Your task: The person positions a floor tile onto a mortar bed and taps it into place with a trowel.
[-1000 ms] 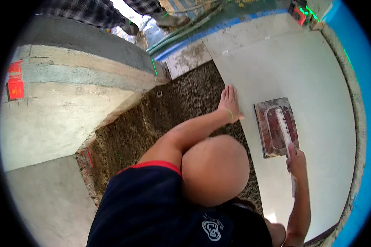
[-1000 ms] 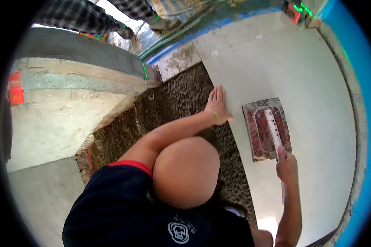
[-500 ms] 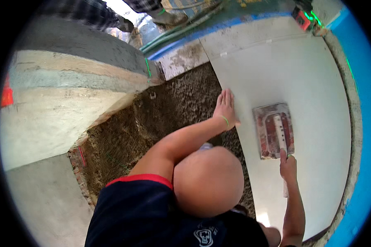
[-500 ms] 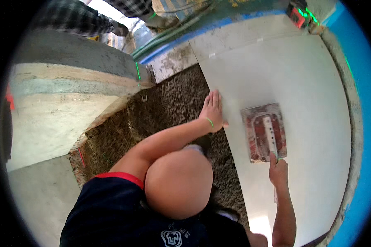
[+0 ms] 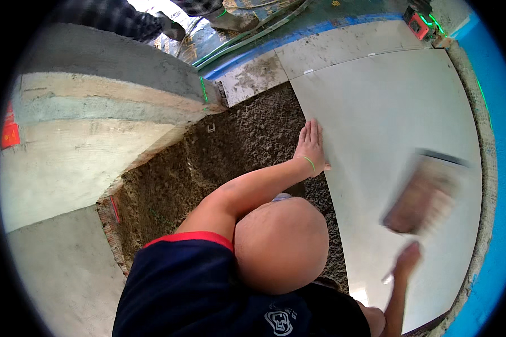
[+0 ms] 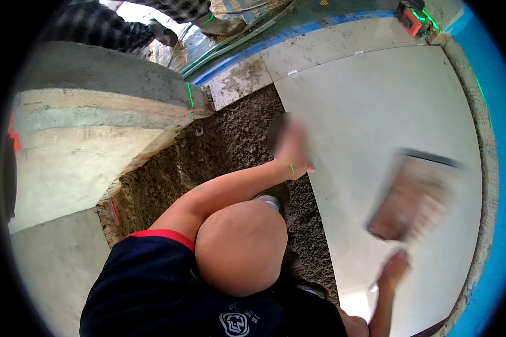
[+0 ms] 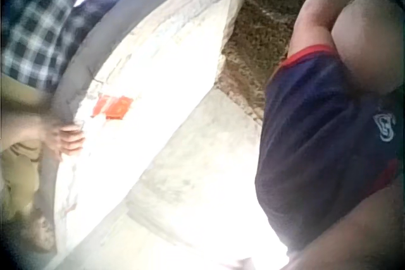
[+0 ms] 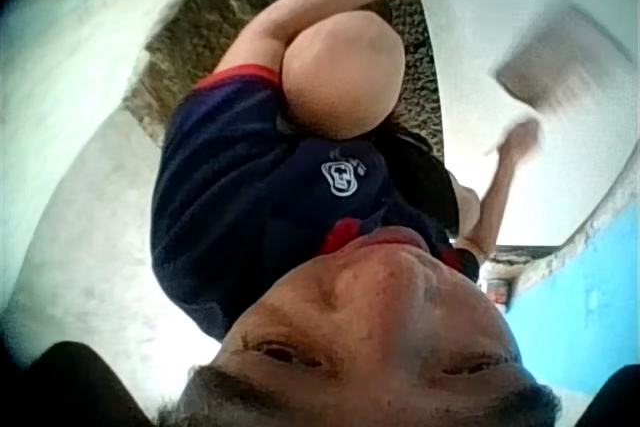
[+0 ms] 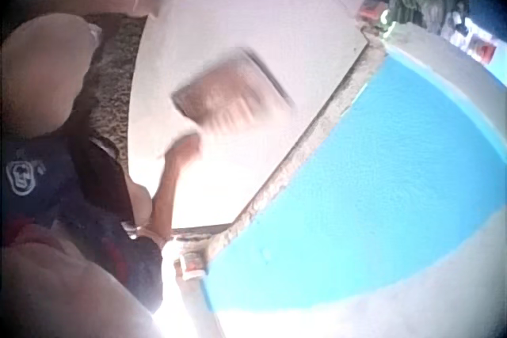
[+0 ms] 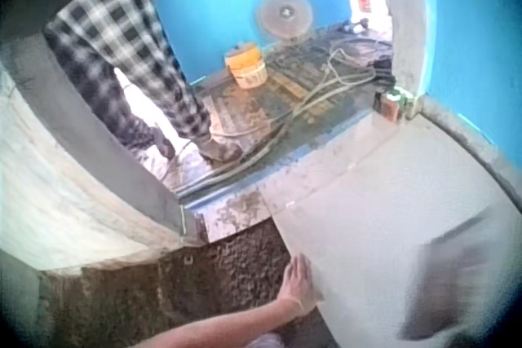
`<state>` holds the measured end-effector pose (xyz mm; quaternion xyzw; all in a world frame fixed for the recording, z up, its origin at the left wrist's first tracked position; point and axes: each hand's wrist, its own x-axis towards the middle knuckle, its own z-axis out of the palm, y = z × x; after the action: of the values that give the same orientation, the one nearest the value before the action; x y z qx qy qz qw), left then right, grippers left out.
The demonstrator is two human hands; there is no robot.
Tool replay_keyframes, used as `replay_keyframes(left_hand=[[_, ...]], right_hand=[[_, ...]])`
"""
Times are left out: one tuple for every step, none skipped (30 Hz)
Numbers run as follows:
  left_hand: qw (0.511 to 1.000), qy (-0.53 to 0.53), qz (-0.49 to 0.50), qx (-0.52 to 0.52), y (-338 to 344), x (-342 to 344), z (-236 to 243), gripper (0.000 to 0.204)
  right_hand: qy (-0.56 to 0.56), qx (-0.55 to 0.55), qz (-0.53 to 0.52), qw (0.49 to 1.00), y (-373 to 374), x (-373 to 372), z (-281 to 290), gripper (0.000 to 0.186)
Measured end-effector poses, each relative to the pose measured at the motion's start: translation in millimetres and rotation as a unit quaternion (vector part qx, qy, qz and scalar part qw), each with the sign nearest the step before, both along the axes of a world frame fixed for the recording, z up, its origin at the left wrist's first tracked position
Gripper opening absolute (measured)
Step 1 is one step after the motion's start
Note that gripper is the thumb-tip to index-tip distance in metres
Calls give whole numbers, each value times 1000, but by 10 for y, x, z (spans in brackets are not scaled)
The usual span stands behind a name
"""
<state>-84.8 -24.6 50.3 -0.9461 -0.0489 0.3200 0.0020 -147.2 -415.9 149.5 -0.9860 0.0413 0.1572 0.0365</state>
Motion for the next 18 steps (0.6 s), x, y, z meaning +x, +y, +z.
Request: replay_keyframes(left_hand=[[1000, 7, -11, 4, 16, 21, -24, 114], [999, 40, -29, -4, 24, 24, -59, 113], [999, 4, -31, 13, 38, 44, -102, 115], [999, 3, -38, 19, 65, 49, -141, 116], [998, 29, -52, 0, 61, 37, -193, 117], [999, -2, -42, 15, 116, 83, -231, 118], [999, -16, -36, 17, 156, 110, -270, 119], [999, 6, -30, 10, 212, 146, -306, 120], [999, -34, -9, 24, 289, 213, -335, 121], [998, -47, 8, 34, 420, 346, -356, 121], [997, -59, 22, 41, 534, 484, -374, 121], [996, -71, 36, 48, 657, 638, -393, 121], [994, -82, 49, 54, 794, 756, -409, 120], [993, -90, 58, 57, 922, 846, -418, 120], [993, -91, 59, 55, 1014, 922, -433, 120], [993, -59, 13, 103, 1085, 1000, -436, 121], [994, -67, 58, 68, 1133, 1049, -451, 122], [996, -39, 21, 81, 1154, 1064, -458, 122]], right_hand=[[-20, 269, 107, 957, 154, -27, -287, 40], [120, 201, 8, 972, 287, -27, -510, 54], [118, 155, -1, 981, 378, -23, -665, 62], [70, 178, 45, 980, 430, -12, -751, 66], [130, 147, 8, 980, 448, -3, -792, 66], [129, 159, -1, 979, 425, -14, -800, 67], [112, 191, 5, 975, 367, -46, -790, 67], [117, 227, -12, 967, 274, -105, -773, 69], [156, 194, -64, 966, 148, -196, -758, 68], [159, 214, -84, 960, -7, -320, -748, 68], [170, 198, -125, 957, -186, -478, -745, 67], [165, 204, -149, 953, -380, -668, -747, 66], [183, 272, -246, 912, -581, -885, -749, 66], [216, 299, -368, 853, -779, -1122, -743, 67], [156, 329, -364, 857, -968, -1371, -719, 66], [109, 317, -398, 854, -1145, -1623, -667, 65], [89, 291, -459, 835, -1318, -1870, -579, 63], [37, 268, -475, 837, -1492, -2107, -449, 63]])
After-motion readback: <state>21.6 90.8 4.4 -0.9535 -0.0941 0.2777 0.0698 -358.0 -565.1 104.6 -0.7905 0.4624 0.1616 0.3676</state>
